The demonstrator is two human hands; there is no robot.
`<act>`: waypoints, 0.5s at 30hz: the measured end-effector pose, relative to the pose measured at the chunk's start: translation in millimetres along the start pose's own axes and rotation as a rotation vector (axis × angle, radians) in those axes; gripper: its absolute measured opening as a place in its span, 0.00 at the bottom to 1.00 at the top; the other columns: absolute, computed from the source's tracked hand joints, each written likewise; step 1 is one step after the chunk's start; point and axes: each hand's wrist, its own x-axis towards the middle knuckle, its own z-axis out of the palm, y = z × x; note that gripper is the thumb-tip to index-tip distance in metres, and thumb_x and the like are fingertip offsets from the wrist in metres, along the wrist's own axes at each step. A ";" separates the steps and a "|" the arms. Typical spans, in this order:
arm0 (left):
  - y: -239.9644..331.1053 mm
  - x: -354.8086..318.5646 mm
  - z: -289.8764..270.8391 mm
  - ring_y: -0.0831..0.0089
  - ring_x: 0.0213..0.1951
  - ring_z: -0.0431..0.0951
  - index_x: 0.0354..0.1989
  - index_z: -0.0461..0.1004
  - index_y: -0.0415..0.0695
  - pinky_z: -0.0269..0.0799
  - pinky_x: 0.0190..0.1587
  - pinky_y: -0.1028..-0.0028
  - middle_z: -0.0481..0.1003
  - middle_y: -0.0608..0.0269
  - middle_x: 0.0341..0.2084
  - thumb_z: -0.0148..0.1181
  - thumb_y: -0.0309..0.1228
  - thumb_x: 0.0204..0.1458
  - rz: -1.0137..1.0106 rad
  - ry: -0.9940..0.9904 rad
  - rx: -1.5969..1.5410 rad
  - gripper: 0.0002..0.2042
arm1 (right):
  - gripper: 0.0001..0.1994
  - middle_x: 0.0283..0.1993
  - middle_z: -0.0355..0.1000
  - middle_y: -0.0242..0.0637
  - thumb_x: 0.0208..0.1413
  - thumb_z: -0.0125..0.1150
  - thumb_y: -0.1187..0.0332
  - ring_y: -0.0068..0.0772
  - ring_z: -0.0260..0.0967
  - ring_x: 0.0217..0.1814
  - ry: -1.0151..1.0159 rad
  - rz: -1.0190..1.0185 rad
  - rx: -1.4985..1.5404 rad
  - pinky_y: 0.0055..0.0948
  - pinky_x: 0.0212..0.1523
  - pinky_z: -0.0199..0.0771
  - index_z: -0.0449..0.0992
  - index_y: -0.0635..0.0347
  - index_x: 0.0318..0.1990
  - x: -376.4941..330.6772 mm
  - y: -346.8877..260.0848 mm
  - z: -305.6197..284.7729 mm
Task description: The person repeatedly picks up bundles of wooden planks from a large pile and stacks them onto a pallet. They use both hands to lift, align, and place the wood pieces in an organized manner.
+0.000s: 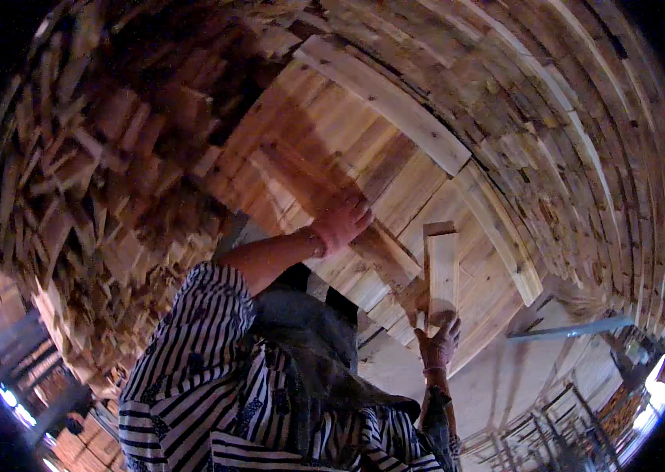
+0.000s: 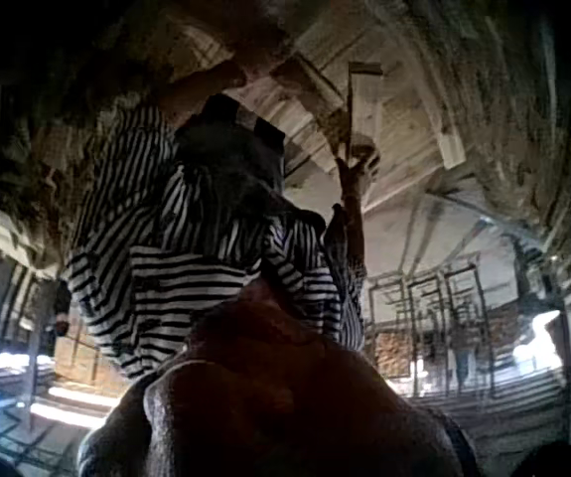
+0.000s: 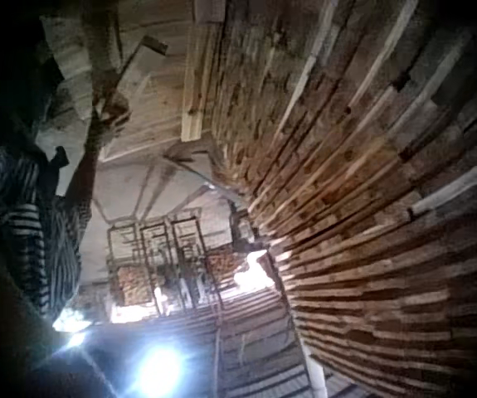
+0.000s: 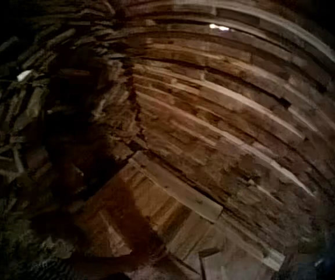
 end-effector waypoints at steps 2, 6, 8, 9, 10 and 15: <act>15.9 -19.0 -1.7 0.59 0.68 0.60 0.67 0.59 0.46 0.53 0.72 0.56 0.61 0.57 0.66 0.51 0.33 0.56 -0.035 -0.081 0.001 0.28 | 0.56 0.74 0.47 0.61 0.45 0.71 0.40 0.67 0.48 0.73 0.043 0.129 0.191 0.56 0.68 0.58 0.46 0.59 0.74 6.8 -3.8 0.3; 18.2 -52.7 -13.5 0.58 0.70 0.57 0.69 0.57 0.50 0.48 0.74 0.54 0.59 0.58 0.68 0.47 0.33 0.59 -0.059 -0.132 -0.103 0.27 | 0.53 0.71 0.51 0.61 0.50 0.66 0.37 0.67 0.52 0.69 -0.036 0.084 0.166 0.56 0.66 0.60 0.47 0.60 0.74 3.7 -12.0 -8.6; 19.2 -77.1 -19.7 0.56 0.70 0.56 0.70 0.56 0.52 0.47 0.74 0.53 0.58 0.57 0.69 0.46 0.31 0.59 -0.054 -0.151 -0.146 0.27 | 0.52 0.69 0.53 0.60 0.50 0.66 0.37 0.67 0.53 0.68 0.073 0.027 0.102 0.57 0.65 0.60 0.48 0.61 0.73 2.9 -0.6 11.3; 19.2 -84.2 -21.0 0.56 0.70 0.56 0.70 0.56 0.53 0.47 0.73 0.53 0.57 0.57 0.69 0.45 0.31 0.59 -0.054 -0.201 -0.120 0.27 | 0.52 0.68 0.54 0.60 0.49 0.66 0.37 0.67 0.54 0.67 0.078 0.053 0.129 0.57 0.64 0.60 0.49 0.61 0.73 3.1 1.5 13.3; 16.2 -89.6 -22.1 0.55 0.71 0.55 0.70 0.56 0.54 0.47 0.73 0.52 0.57 0.57 0.70 0.44 0.30 0.59 -0.051 -0.252 -0.092 0.27 | 0.52 0.68 0.55 0.60 0.49 0.66 0.37 0.67 0.54 0.66 0.083 0.080 0.160 0.57 0.64 0.61 0.50 0.61 0.72 0.5 -6.5 7.1; 4.2 -108.4 28.8 0.59 0.65 0.61 0.66 0.59 0.53 0.50 0.71 0.54 0.60 0.59 0.65 0.48 0.34 0.56 -0.145 -0.044 -0.078 0.26 | 0.54 0.65 0.59 0.59 0.45 0.68 0.35 0.64 0.57 0.65 0.021 0.079 0.142 0.54 0.63 0.62 0.52 0.62 0.71 -3.1 -18.5 -5.6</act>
